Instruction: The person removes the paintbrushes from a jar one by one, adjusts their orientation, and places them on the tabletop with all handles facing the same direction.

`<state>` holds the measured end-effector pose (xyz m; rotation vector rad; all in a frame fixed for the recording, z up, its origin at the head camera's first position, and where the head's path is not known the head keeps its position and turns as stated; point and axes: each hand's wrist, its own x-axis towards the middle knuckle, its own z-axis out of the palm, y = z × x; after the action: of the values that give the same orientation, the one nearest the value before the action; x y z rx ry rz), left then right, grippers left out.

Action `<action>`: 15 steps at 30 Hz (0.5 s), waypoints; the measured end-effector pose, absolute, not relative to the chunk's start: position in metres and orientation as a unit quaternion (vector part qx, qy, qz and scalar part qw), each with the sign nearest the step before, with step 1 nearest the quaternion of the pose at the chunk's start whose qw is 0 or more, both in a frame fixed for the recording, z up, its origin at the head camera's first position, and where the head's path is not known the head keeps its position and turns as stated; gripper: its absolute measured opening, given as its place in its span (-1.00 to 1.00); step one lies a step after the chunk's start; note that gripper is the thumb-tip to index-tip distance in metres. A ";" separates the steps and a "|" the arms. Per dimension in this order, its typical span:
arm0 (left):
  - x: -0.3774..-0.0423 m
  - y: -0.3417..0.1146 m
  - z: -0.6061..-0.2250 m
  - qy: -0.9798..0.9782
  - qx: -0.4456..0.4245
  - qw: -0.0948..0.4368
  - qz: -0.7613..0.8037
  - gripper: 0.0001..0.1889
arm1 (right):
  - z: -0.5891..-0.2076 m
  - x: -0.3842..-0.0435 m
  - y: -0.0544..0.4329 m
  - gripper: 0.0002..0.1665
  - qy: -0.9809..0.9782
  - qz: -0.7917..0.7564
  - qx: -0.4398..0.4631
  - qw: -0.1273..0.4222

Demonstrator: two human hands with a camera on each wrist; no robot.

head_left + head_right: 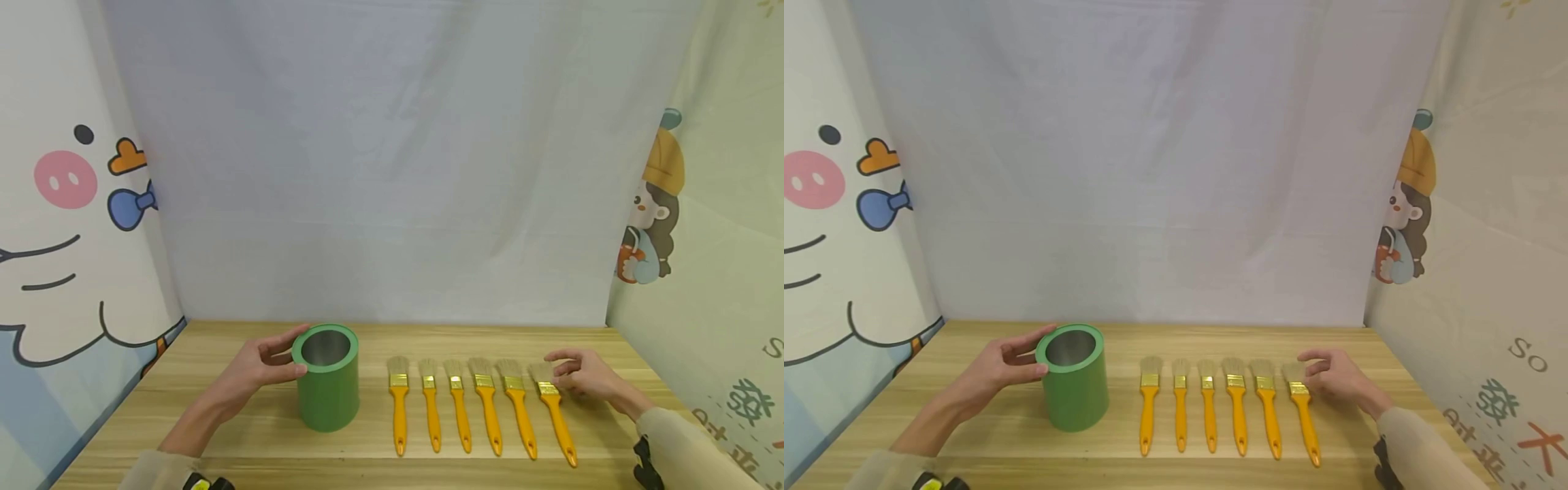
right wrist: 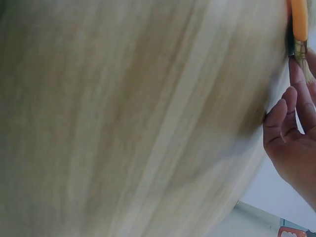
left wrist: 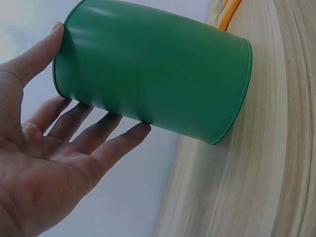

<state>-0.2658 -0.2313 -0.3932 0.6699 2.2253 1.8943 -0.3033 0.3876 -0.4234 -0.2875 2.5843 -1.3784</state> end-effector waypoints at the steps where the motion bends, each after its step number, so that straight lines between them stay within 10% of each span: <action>1: -0.266 -0.231 -0.393 0.740 0.223 0.072 0.630 -0.21 | -0.424 -0.303 0.388 -0.39 0.876 -0.461 -0.101 0.097; 15: -0.265 -0.229 -0.392 0.744 0.220 0.069 0.627 -0.19 | -0.427 -0.304 0.389 -0.45 0.898 -0.415 -0.135 0.056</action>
<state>-0.2649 -0.2292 -0.3920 0.6616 2.2408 1.8864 -0.3036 0.3894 -0.4271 -0.4097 2.7236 -1.2601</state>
